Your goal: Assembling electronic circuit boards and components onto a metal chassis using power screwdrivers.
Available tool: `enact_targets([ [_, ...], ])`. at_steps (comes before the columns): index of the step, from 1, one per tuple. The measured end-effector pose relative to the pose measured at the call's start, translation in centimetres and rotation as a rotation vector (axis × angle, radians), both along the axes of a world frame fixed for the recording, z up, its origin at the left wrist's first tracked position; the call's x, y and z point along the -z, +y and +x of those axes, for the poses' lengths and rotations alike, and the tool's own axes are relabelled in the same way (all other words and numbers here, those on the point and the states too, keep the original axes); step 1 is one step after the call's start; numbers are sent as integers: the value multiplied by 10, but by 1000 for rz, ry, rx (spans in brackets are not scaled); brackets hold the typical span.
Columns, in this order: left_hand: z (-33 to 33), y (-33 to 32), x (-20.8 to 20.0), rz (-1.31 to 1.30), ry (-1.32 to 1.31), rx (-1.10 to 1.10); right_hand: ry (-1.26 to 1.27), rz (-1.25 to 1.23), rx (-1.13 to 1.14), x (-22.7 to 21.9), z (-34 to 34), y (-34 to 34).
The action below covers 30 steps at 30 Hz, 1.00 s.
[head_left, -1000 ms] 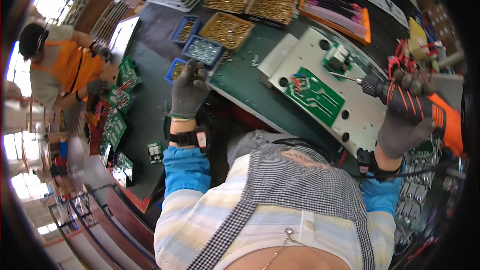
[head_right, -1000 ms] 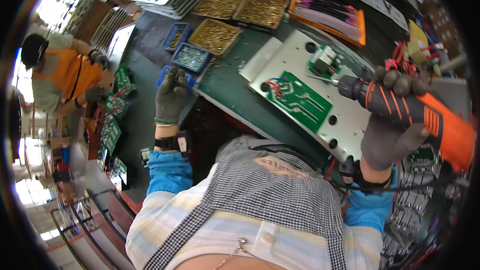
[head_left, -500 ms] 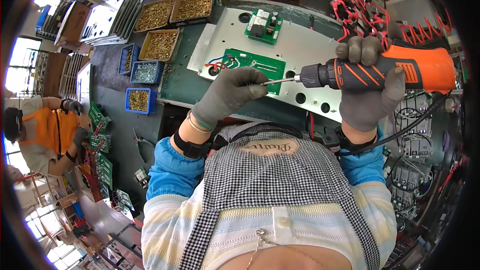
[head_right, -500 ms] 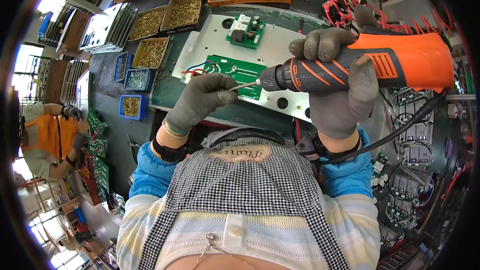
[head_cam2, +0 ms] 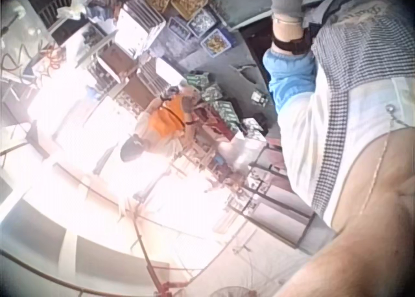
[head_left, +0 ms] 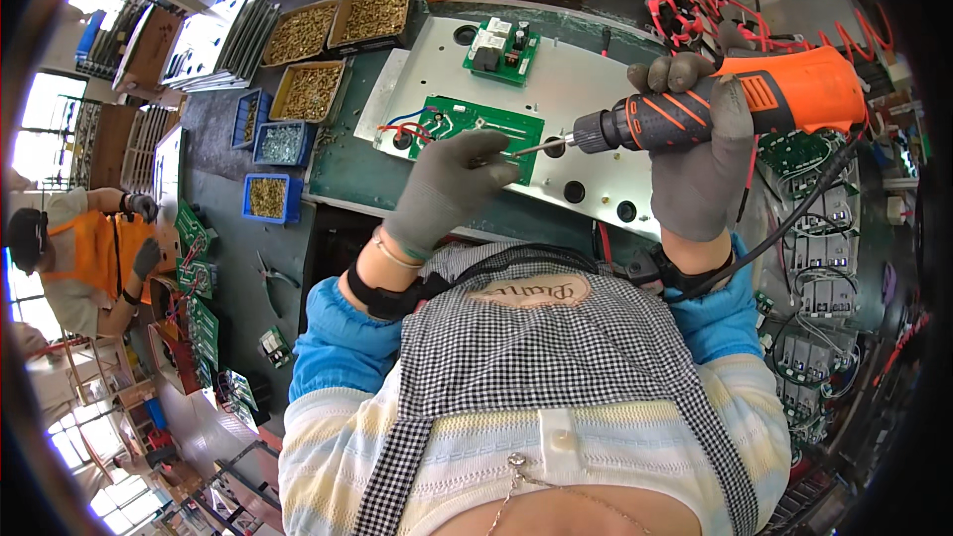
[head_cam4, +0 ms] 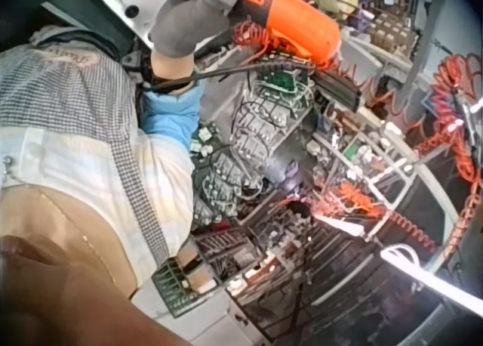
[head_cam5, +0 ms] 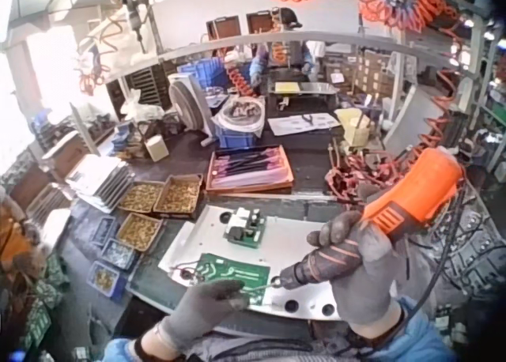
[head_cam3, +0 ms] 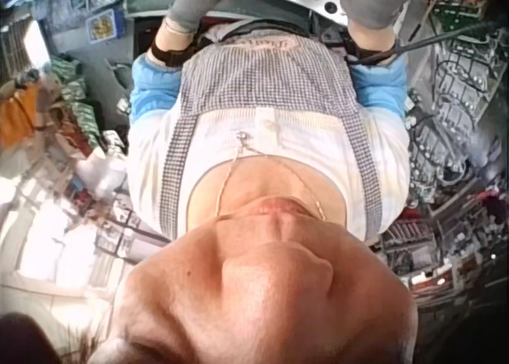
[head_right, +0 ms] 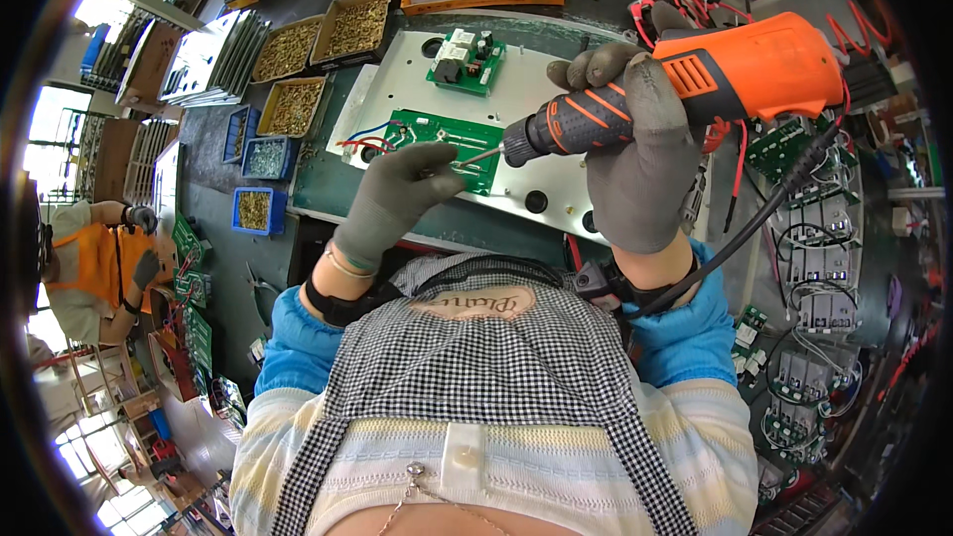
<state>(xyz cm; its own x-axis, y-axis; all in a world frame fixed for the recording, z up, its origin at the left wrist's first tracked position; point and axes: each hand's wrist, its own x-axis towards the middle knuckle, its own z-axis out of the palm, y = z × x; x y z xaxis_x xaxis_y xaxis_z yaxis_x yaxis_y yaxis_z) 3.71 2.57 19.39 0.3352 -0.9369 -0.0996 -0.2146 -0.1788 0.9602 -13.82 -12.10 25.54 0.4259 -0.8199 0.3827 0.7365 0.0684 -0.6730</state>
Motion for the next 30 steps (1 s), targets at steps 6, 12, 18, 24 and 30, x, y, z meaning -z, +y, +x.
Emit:
enact_targets([
  [6,79,48,16,339,-210,88,110,-157,229,19,10,-18],
  [12,111,21,55,133,18,-179,262,-141,355,50,30,-12],
  [18,121,13,55,162,195,1,238,-144,440,53,43,-5],
  [24,116,-13,67,-143,-299,102,671,-206,447,26,60,7],
  [30,118,-23,74,-132,-79,43,660,-257,467,12,80,15],
])
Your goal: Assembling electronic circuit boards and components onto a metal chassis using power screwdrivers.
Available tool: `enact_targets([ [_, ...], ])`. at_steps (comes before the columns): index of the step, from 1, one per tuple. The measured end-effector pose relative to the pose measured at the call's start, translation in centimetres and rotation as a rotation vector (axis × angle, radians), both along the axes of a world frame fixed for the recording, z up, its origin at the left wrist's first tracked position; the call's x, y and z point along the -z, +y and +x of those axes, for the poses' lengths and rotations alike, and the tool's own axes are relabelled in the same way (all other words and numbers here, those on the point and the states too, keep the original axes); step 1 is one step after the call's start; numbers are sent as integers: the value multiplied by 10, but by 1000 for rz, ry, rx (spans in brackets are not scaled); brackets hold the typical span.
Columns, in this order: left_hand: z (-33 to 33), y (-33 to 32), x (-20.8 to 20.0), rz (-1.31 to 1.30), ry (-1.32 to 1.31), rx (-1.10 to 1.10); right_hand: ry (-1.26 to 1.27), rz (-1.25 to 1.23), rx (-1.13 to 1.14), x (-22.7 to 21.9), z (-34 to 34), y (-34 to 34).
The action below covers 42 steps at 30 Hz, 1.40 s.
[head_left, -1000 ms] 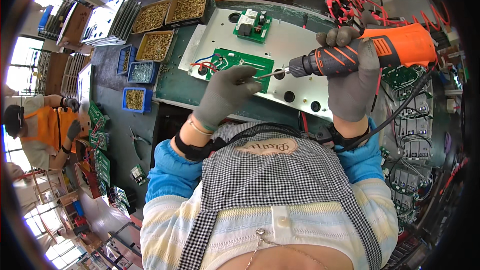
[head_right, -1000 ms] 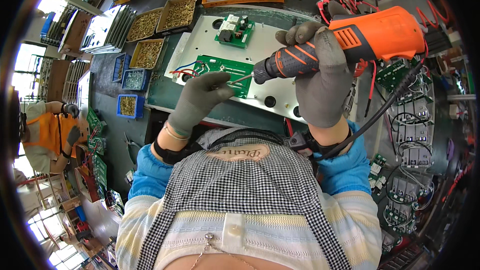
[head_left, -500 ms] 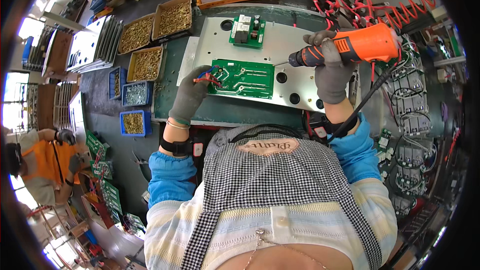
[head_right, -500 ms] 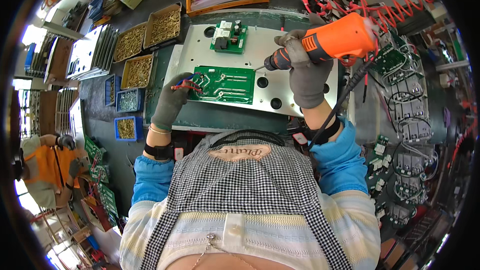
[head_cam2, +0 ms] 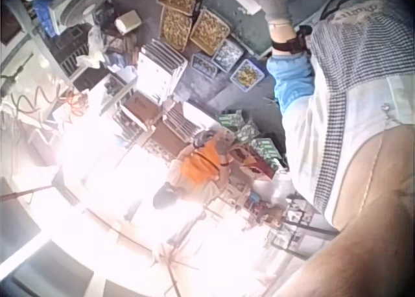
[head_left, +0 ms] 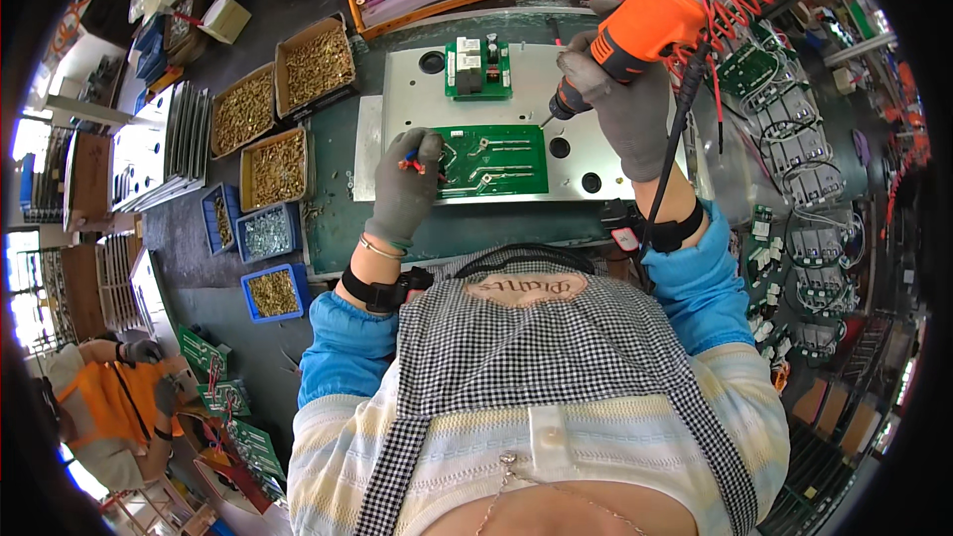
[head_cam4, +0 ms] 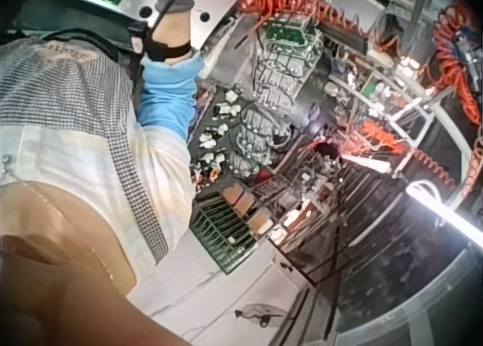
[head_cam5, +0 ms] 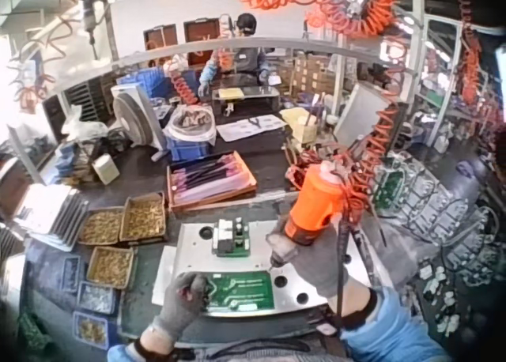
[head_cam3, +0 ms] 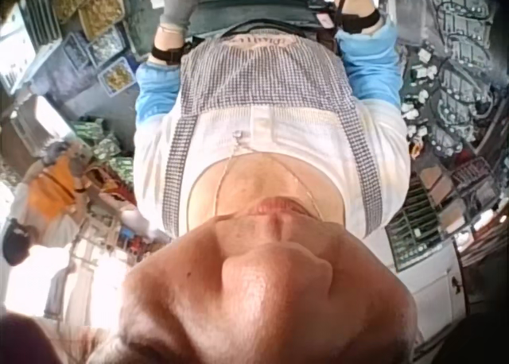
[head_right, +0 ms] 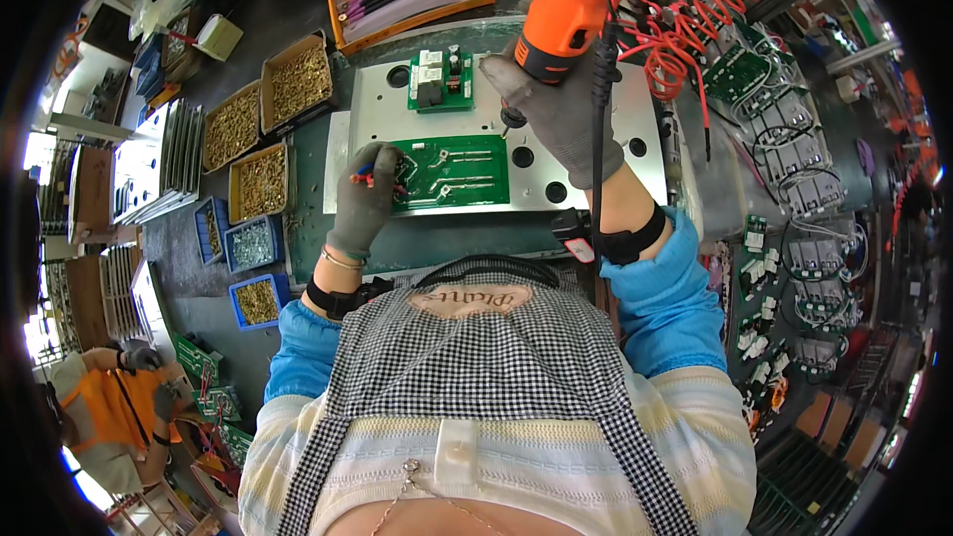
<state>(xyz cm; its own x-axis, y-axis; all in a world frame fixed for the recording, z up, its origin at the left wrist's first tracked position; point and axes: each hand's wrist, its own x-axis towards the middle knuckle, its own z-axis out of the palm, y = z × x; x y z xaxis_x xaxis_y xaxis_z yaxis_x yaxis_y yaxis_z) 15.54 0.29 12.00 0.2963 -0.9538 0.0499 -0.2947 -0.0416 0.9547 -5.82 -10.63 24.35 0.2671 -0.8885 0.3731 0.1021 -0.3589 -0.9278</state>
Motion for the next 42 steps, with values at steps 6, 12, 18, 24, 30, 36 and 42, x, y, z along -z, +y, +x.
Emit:
enact_targets([
  [6,5,-3,4,83,-51,44,85,41,34,1,2,-4],
  [12,4,-1,0,37,84,89,123,64,33,8,12,-11],
  [18,0,2,-10,54,140,93,107,110,24,6,12,-12],
  [24,24,35,-25,113,279,58,-50,83,-45,15,17,-16],
  [30,34,72,-24,139,1126,-142,10,195,-149,-11,5,-16],
  [36,19,83,-27,273,809,7,-290,16,-442,-36,11,6],
  [42,-2,75,-9,208,1154,173,-561,151,-608,-5,47,38],
])
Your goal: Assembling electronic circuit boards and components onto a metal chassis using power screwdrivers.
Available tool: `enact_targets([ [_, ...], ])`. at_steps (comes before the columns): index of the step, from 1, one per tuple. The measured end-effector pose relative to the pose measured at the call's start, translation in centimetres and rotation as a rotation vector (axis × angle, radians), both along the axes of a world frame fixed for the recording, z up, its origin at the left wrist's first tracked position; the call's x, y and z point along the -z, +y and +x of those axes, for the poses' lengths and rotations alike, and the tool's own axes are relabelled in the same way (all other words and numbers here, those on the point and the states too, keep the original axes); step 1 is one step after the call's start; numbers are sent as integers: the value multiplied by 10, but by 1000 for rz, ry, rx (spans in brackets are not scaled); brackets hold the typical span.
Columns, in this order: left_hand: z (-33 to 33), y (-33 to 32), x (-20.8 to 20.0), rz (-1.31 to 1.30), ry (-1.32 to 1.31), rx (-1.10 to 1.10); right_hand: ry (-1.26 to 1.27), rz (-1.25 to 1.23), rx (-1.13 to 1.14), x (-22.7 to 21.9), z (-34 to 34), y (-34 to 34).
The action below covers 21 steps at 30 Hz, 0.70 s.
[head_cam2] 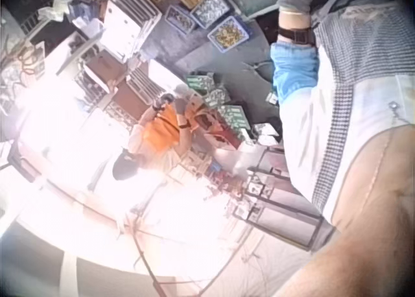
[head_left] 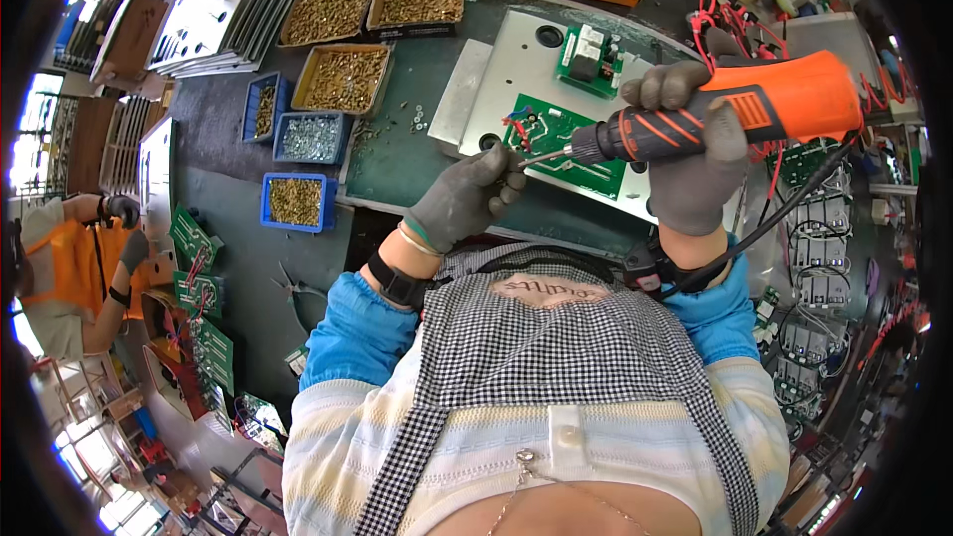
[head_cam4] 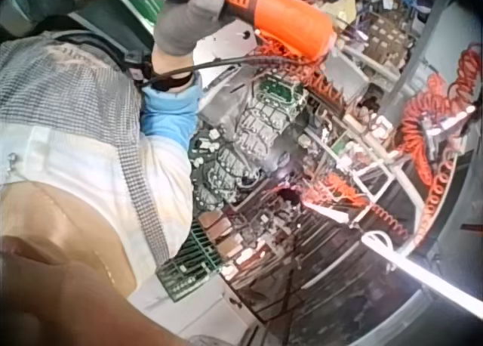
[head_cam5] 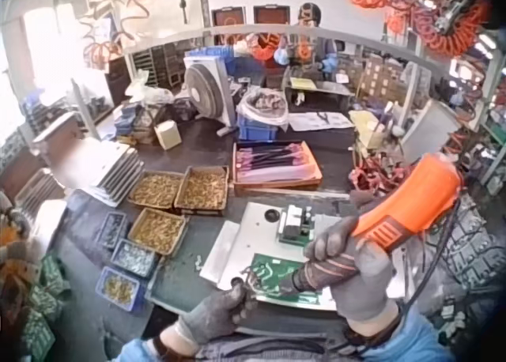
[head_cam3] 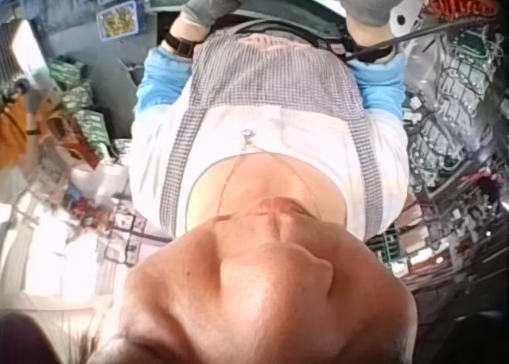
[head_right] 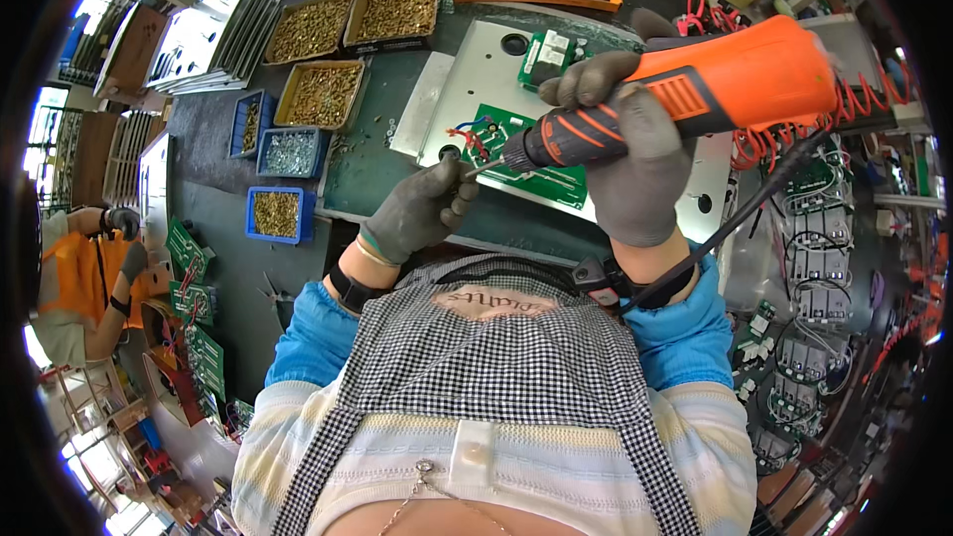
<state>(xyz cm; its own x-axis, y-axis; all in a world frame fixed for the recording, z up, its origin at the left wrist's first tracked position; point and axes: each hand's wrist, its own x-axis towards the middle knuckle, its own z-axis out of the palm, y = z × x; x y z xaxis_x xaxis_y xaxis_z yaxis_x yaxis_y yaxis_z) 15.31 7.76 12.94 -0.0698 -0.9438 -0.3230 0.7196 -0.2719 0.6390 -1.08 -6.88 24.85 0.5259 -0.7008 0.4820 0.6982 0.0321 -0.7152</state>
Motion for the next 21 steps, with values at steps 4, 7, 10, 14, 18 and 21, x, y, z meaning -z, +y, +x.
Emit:
enact_targets([
  [4,-2,-1,10,96,73,-3,61,28,20,11,7,5],
  [7,1,-1,13,32,-65,33,43,48,67,13,9,5],
  [10,1,0,13,-104,-379,-32,3,65,62,13,7,4],
  [14,1,2,10,-285,-958,-158,36,103,39,12,3,3],
  [18,2,-1,6,-303,-1216,-165,44,109,25,13,0,7],
  [21,2,-2,3,-400,-1320,-260,39,127,0,14,1,10],
])
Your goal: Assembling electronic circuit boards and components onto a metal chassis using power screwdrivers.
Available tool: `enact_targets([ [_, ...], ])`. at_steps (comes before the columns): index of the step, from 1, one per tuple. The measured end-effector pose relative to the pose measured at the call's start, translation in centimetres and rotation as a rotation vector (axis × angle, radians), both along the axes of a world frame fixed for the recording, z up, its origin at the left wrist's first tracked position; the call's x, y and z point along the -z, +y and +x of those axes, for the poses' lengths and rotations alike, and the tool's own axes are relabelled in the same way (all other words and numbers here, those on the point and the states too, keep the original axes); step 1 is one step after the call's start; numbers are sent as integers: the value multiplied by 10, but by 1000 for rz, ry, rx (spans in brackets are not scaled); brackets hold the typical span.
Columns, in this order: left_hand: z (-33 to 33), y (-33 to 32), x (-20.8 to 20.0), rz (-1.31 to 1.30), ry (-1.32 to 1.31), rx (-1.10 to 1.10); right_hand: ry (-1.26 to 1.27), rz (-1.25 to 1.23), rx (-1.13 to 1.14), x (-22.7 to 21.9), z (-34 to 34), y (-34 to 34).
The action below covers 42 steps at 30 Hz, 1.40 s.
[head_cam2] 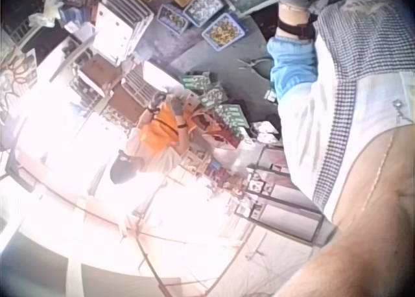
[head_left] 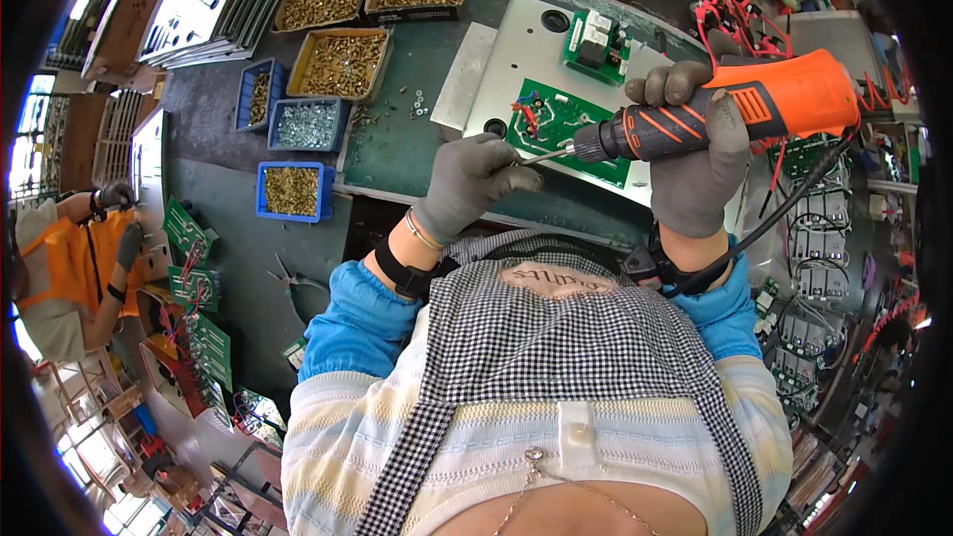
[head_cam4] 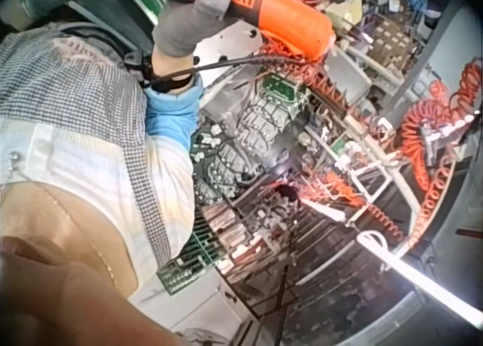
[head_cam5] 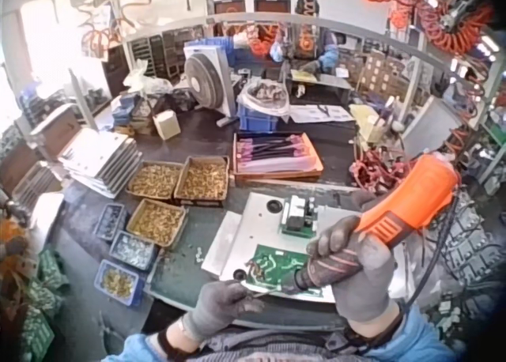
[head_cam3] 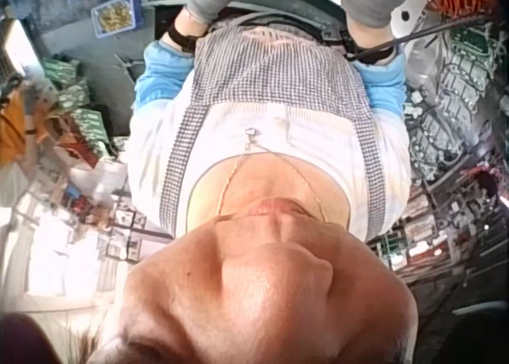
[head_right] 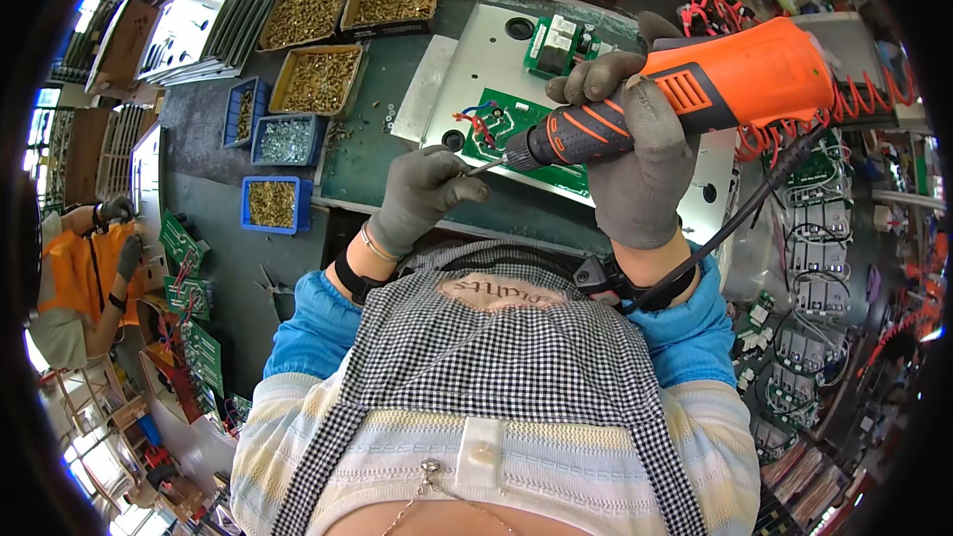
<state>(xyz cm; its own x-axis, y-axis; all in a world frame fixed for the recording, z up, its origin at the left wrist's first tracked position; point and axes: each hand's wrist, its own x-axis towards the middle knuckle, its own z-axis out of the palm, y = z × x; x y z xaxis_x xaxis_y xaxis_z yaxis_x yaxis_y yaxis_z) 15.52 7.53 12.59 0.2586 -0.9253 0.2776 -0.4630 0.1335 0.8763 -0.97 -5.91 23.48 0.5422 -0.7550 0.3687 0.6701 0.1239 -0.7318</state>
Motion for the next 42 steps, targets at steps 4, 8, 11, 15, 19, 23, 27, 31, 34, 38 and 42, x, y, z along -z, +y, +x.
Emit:
enact_targets([
  [4,0,0,-2,-96,-203,-28,39,37,65,-2,3,4],
  [8,1,2,0,-40,-362,-28,108,92,141,-3,10,6],
  [11,3,4,3,-27,-246,-68,103,27,183,-1,17,10],
  [15,25,18,4,127,302,-209,100,-156,176,8,27,18],
  [19,46,29,5,327,979,-217,144,-237,118,19,34,26],
  [23,50,31,6,292,1132,-131,232,-300,136,21,39,31],
  [27,56,27,1,262,1218,-54,271,-276,94,15,43,37],
  [31,61,18,-3,226,1307,-28,304,-201,119,13,53,35],
  [34,67,12,-6,207,1396,54,417,-229,146,10,56,27],
  [38,72,1,-7,227,1380,129,325,-273,-108,6,66,15],
  [42,68,-9,-8,301,1209,114,601,-364,-183,-3,71,11],
])
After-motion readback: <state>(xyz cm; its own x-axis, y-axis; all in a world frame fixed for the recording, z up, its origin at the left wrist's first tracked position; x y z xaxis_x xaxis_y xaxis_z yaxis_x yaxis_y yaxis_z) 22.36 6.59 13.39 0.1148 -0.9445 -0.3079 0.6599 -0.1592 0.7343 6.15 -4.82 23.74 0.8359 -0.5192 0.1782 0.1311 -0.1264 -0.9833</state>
